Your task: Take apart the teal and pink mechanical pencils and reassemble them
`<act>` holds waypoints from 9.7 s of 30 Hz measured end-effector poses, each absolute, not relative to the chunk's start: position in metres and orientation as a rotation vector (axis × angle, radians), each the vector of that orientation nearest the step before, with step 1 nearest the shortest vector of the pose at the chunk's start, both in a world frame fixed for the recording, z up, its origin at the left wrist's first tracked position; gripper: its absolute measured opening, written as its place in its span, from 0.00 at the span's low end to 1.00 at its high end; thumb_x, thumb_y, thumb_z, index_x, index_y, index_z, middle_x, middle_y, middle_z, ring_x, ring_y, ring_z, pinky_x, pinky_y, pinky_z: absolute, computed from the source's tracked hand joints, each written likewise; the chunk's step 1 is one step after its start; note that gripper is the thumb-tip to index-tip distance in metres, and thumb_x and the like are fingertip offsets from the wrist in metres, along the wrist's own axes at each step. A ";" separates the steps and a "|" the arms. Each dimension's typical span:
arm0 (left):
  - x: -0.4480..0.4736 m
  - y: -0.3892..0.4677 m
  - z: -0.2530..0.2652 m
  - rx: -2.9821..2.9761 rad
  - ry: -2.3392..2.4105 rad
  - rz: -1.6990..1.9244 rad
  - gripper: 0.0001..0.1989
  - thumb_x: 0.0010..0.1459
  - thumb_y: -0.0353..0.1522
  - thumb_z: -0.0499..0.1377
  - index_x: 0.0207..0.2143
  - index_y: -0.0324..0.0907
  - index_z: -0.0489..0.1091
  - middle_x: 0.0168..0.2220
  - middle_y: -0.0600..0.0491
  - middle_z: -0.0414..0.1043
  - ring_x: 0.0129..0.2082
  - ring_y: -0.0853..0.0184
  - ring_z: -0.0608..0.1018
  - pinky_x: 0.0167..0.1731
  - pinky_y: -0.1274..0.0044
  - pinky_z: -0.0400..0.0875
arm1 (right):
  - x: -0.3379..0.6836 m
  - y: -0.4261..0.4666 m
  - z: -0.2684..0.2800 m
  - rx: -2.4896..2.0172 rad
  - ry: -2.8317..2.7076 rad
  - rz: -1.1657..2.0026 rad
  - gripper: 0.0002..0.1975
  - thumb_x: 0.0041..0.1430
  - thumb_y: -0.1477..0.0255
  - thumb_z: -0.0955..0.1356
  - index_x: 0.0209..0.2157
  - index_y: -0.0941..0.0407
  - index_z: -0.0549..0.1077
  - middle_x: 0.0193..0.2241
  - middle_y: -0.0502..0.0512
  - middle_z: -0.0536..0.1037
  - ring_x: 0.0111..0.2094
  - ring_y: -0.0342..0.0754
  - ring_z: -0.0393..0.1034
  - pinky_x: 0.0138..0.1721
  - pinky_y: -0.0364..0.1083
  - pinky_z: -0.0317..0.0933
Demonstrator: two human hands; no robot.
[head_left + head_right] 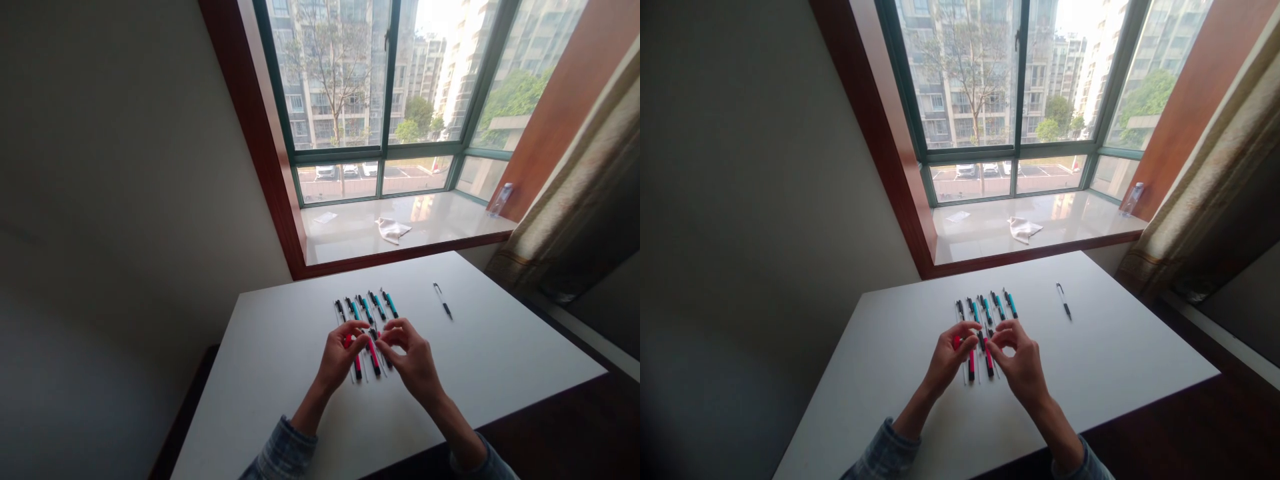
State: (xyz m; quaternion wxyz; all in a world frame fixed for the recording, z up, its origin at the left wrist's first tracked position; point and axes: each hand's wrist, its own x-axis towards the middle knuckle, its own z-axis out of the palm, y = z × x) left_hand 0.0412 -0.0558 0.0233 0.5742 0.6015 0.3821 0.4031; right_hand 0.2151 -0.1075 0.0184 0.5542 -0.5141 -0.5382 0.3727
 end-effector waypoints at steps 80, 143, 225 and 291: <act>0.044 -0.057 0.020 1.357 0.861 0.932 0.28 0.67 0.52 0.50 0.48 0.41 0.78 0.41 0.46 0.76 0.38 0.61 0.76 0.42 0.71 0.71 | 0.194 -0.108 0.009 -1.161 -1.375 0.993 0.12 0.59 0.62 0.73 0.36 0.55 0.75 0.34 0.53 0.80 0.33 0.49 0.76 0.35 0.47 0.72; 0.057 -0.051 0.006 1.274 0.994 1.003 0.18 0.50 0.43 0.72 0.38 0.39 0.82 0.30 0.48 0.80 0.27 0.68 0.77 0.31 0.76 0.73 | 0.272 -0.136 -0.032 -1.505 -1.746 0.391 0.07 0.66 0.73 0.67 0.42 0.50 0.78 0.42 0.57 0.78 0.45 0.56 0.72 0.49 0.55 0.69; 0.051 -0.049 0.013 1.362 1.119 1.167 0.12 0.59 0.39 0.63 0.39 0.41 0.77 0.29 0.53 0.75 0.25 0.70 0.71 0.26 0.79 0.67 | 0.414 -0.054 -0.049 -2.121 -1.384 0.040 0.16 0.57 0.71 0.67 0.48 0.54 0.78 0.33 0.56 0.82 0.32 0.52 0.76 0.35 0.48 0.64; 0.076 0.002 0.006 1.676 1.187 1.099 0.21 0.67 0.44 0.54 0.54 0.40 0.73 0.32 0.52 0.78 0.20 0.71 0.69 0.19 0.80 0.65 | 0.314 -0.024 -0.041 -1.287 -1.759 0.656 0.11 0.62 0.71 0.69 0.47 0.53 0.76 0.36 0.54 0.79 0.35 0.49 0.75 0.39 0.48 0.72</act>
